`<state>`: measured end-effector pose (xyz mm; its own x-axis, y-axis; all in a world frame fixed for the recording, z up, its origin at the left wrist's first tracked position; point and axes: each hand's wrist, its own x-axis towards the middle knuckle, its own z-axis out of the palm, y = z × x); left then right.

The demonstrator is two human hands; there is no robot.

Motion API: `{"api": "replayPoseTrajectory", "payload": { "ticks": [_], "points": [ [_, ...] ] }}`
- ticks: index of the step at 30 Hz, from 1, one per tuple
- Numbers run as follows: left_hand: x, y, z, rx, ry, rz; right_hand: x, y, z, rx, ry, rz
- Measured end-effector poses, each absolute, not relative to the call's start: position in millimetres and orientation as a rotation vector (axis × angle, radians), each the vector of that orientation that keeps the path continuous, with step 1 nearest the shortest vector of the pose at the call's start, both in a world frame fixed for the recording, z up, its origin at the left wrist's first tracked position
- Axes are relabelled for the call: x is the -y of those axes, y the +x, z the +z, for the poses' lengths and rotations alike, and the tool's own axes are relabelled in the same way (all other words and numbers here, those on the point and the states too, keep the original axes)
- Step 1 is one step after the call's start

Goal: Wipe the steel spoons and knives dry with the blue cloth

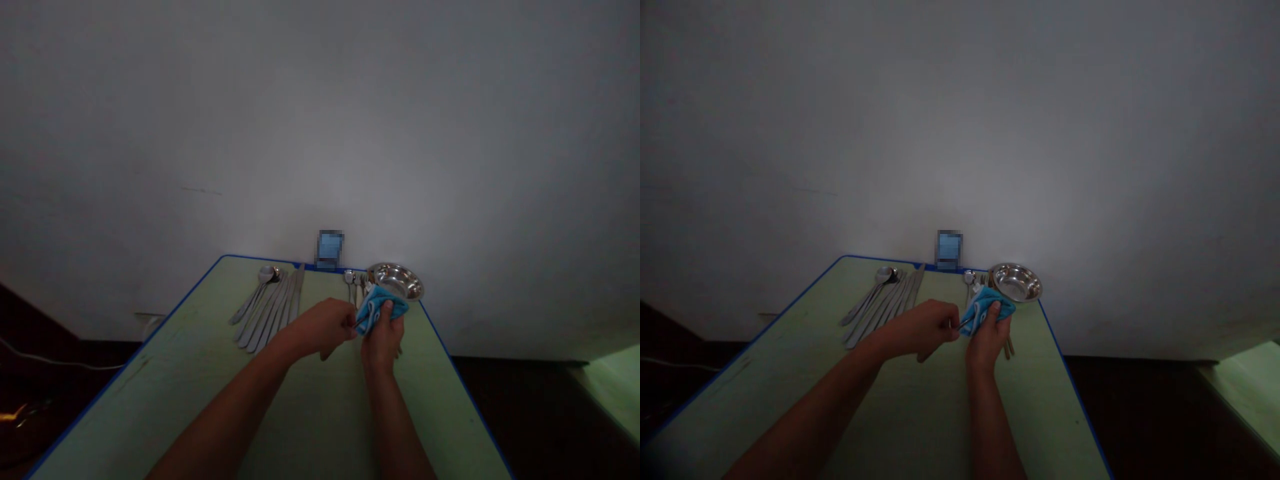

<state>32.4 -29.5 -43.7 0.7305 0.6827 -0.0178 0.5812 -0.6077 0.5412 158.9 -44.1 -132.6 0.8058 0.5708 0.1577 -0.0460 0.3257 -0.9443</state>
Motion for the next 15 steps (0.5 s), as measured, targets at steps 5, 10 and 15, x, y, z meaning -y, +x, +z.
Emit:
{"api": "replayPoseTrajectory", "payload": {
  "ticks": [5, 10, 15],
  "points": [
    [20.7, 26.4, -43.4, -1.056, 2.495, 0.307, 46.3, 161.7, -131.0, 0.632, -1.265, 0.396],
    [6.2, 12.4, -43.3, -1.176, 2.586, 0.352, 48.6, 160.2, -126.0, 0.766, -1.361, 0.286],
    [-4.9, 0.1, -38.8, -1.184, 2.682, 0.392, 49.6, 156.1, -126.2, 0.897, -1.419, 0.254]
  ]
}}
